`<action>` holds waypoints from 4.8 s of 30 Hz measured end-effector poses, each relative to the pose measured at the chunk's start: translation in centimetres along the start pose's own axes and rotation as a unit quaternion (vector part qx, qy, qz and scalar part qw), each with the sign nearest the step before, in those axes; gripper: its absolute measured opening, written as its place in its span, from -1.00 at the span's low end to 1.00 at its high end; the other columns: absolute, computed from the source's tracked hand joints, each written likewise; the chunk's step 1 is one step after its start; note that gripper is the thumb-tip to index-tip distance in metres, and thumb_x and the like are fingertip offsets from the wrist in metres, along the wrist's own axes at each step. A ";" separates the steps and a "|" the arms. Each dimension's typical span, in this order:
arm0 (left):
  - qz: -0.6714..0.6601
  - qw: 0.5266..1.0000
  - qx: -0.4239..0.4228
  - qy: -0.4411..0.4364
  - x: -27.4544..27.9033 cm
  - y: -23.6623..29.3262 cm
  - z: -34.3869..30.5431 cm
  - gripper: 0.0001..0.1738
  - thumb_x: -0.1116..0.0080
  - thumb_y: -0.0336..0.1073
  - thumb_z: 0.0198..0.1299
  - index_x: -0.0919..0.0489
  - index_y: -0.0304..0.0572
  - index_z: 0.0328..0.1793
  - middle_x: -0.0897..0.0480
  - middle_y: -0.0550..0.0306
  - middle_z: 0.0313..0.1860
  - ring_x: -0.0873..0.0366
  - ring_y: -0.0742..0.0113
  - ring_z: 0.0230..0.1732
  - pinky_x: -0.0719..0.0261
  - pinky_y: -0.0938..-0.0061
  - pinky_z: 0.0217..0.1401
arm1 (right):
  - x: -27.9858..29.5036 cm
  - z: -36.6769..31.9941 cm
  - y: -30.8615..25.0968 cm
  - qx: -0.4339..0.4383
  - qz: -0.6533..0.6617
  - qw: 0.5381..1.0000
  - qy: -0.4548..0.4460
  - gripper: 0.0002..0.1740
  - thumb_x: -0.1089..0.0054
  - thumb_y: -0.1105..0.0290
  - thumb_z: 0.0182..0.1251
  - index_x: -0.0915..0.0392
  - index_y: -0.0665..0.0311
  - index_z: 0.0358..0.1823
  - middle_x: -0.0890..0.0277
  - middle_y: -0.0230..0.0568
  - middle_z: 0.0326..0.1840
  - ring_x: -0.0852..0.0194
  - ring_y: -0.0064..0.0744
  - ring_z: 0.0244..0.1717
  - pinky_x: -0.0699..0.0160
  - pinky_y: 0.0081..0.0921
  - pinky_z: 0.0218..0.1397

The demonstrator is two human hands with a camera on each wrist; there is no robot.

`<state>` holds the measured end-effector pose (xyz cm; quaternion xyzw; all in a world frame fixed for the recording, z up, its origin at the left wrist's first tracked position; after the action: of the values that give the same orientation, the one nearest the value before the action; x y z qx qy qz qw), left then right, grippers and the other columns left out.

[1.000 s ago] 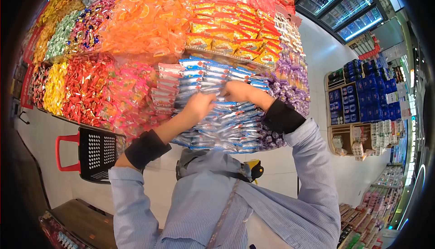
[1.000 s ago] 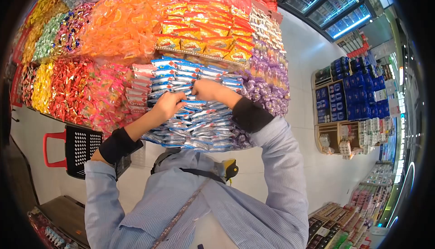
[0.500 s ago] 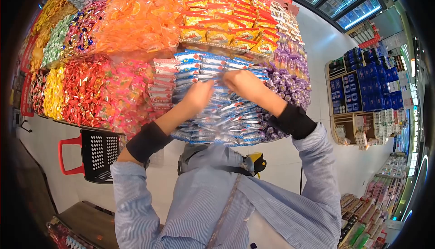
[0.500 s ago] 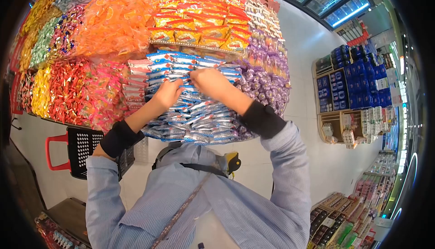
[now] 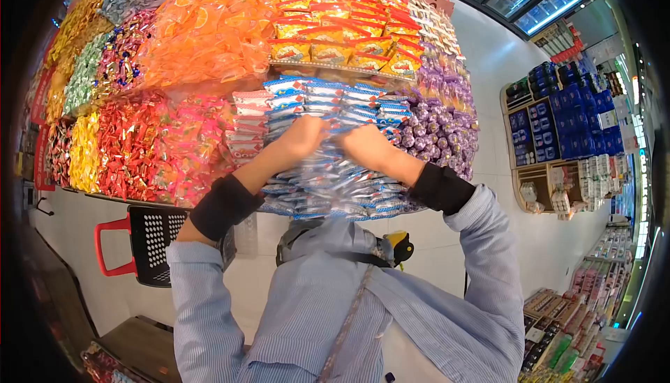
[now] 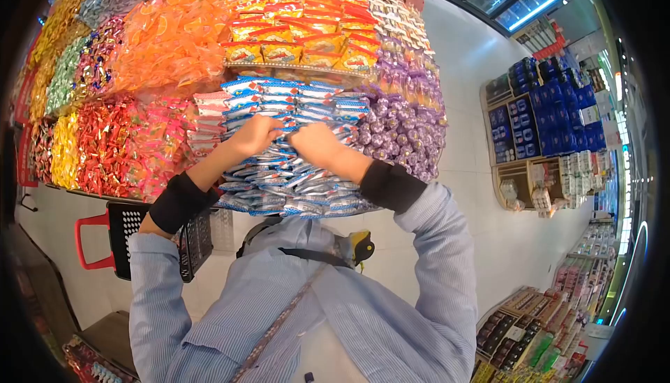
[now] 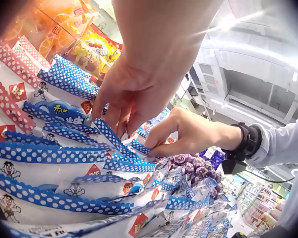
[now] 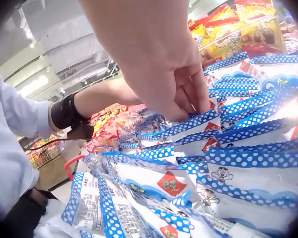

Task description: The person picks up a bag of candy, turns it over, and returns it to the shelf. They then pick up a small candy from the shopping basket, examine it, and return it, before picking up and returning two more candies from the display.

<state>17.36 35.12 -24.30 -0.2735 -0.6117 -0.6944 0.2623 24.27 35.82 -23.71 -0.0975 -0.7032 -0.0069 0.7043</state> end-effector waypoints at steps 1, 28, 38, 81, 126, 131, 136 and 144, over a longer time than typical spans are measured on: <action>-0.010 1.000 -0.006 0.001 0.1 0.0 0.0 -0.76 -0.06 -0.42 -0.07 -0.55 -0.32 -0.22 -0.52 -0.25 -0.38 -0.50 -0.09 -0.31 -0.43 0.25 -0.29 | 1.4 -0.4 0.4 -0.020 0.013 1.000 -0.002 -0.92 -0.05 0.42 -0.12 -0.52 0.19 -0.55 -0.49 -0.10 -0.61 -0.51 -0.16 -0.53 -0.45 -0.25 -0.43; 0.243 0.939 -0.237 0.048 -0.6 3.5 -4.6 -0.91 0.07 -0.37 -0.17 -0.42 -0.22 -0.52 -0.40 0.05 -0.49 -0.39 0.12 -0.32 -0.37 0.30 -0.23 | 0.7 -0.9 -4.1 0.020 -0.027 0.998 0.050 -0.93 -0.03 0.46 -0.12 -0.46 0.24 -0.53 -0.50 -0.21 -0.49 -0.50 -0.24 -0.41 -0.48 -0.38 -0.38; 0.338 0.933 -0.127 -0.003 -1.2 2.2 -4.1 -0.85 -0.01 -0.38 -0.11 -0.42 -0.15 -0.33 -0.49 0.15 -0.38 -0.44 0.21 -0.22 -0.44 0.38 -0.27 | 0.2 -0.4 -2.6 -0.005 0.026 0.998 0.064 -0.96 -0.10 0.45 -0.20 -0.50 0.23 -0.66 -0.47 -0.16 -0.61 -0.51 -0.19 -0.52 -0.45 -0.33 -0.47; 0.280 0.946 -0.164 0.014 -1.3 4.8 -6.5 -0.85 0.05 -0.41 -0.19 -0.38 -0.16 -0.39 -0.43 0.12 -0.42 -0.40 0.22 -0.24 -0.41 0.42 -0.30 | 5.1 -13.9 0.9 -0.276 0.315 0.878 0.231 -0.89 -0.03 0.37 0.13 -0.48 0.20 -0.34 -0.50 -0.17 -0.47 -0.50 -0.20 -0.48 -0.44 -0.39 -0.46; 0.144 0.969 0.060 0.189 6.9 5.9 -8.6 -0.80 -0.19 -0.35 -0.07 -0.52 -0.14 -0.26 -0.54 0.07 -0.38 -0.50 0.14 -0.35 -0.41 0.38 -0.30 | 1.3 -15.7 3.7 -0.292 0.607 0.648 0.356 -0.77 0.08 0.43 0.25 -0.34 0.32 -0.08 -0.45 -0.22 -0.15 -0.42 -0.56 -0.23 -0.39 -0.63 -0.18; 0.121 0.965 0.074 0.220 6.8 3.4 -10.6 -0.81 -0.17 -0.36 -0.05 -0.52 -0.15 -0.26 -0.53 0.07 -0.39 -0.49 0.20 -0.41 -0.41 0.43 -0.37 | 0.1 -14.9 2.3 -0.301 0.616 0.648 0.333 -0.77 0.05 0.42 0.25 -0.33 0.32 -0.09 -0.45 -0.24 -0.17 -0.41 -0.58 -0.24 -0.39 -0.64 -0.18; 0.090 0.967 0.100 0.216 6.4 1.4 -12.3 -0.80 -0.15 -0.38 -0.04 -0.52 -0.17 -0.23 -0.51 0.08 -0.40 -0.46 0.26 -0.46 -0.41 0.50 -0.43 | -0.7 -14.3 1.3 -0.311 0.607 0.649 0.337 -0.79 0.06 0.41 0.26 -0.35 0.33 -0.12 -0.45 -0.24 -0.18 -0.42 -0.57 -0.24 -0.39 -0.64 -0.18; 0.021 0.974 0.091 0.204 6.5 0.0 -12.7 -0.80 -0.14 -0.40 -0.03 -0.51 -0.20 -0.23 -0.52 0.07 -0.35 -0.48 0.26 -0.42 -0.42 0.52 -0.44 | -1.3 -13.3 -0.5 -0.336 0.606 0.619 0.370 -0.76 0.06 0.37 0.27 -0.35 0.35 -0.11 -0.45 -0.20 -0.17 -0.42 -0.53 -0.23 -0.41 -0.60 -0.19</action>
<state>11.98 22.34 -21.10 -0.1139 -0.6002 -0.6710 0.4202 37.37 33.21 -24.81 -0.7202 -0.1134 0.1505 0.6677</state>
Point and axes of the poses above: each hand's wrist, its own z-axis towards the middle knuckle, its own x-axis out of the back of the hand, y = z × x, the point moved 9 cm from there along z, towards the middle knuckle
